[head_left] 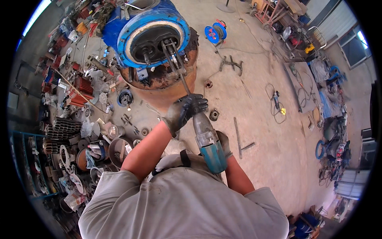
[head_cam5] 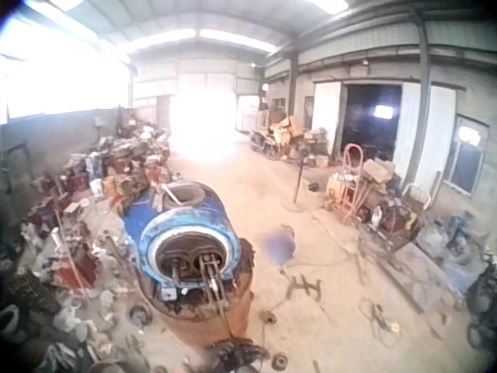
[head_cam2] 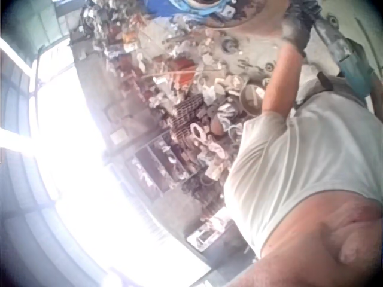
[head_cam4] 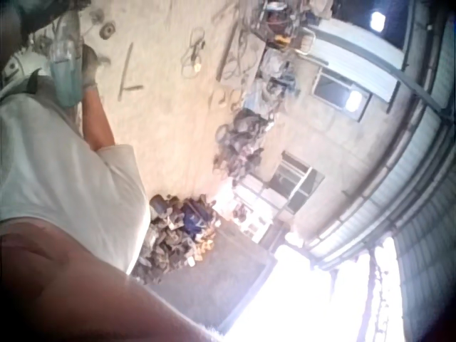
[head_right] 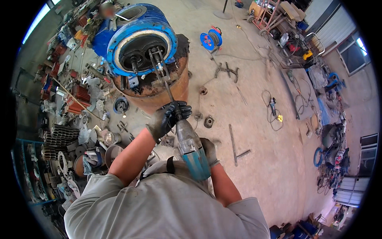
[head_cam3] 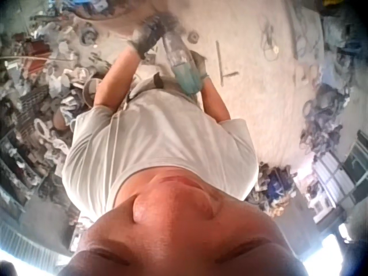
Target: The person uses a puller tool and an impact wrench to remove bolts from a blue electric motor mounted on a barrel. They repeatedly tighten the puller, apply the impact wrench to the bolts, and adjust the tool while working in a cluttered workshop.
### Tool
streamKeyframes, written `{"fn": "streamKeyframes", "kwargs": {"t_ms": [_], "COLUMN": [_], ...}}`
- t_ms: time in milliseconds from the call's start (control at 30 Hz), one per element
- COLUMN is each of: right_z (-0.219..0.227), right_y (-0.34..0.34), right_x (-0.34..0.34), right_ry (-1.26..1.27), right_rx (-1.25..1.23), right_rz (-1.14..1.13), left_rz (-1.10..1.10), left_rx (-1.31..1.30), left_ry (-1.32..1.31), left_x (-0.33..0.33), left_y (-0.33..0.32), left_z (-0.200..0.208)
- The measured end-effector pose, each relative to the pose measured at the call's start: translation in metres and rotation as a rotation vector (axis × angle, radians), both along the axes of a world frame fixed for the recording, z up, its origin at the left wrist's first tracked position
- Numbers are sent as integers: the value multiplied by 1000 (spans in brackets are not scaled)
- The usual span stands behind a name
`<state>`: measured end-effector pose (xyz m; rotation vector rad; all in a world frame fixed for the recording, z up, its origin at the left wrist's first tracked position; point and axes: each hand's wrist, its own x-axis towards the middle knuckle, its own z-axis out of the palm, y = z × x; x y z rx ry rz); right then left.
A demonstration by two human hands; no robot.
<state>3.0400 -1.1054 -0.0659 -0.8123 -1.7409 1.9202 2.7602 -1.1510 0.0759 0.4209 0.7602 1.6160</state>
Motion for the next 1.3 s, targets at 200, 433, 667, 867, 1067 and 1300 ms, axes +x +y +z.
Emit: {"fn": "streamKeyframes", "kwargs": {"t_ms": [200,433,667,867,1067,1300], "right_z": [-17,110,84,35,31,14], "right_y": [2,22,18,10,0,-2], "right_x": [-5,-20,-19,-14,-19,-16], "right_ry": [67,-158,-145,-55,-14,10], "right_rx": [206,978,826,580,404,139], "right_rz": [-24,-5,-8,-37,-29,-49], "left_rz": [-13,-34,-92,-19,274,53], "left_rx": [-40,33,69,-63,-277,29], "left_ry": [-45,-21,120,43,46,-373], "left_x": [-1,-6,-8,-11,-111,-155], "left_y": [1,0,-3,3,6,101], "left_z": [6,-18,-2,-2,-46,14]}}
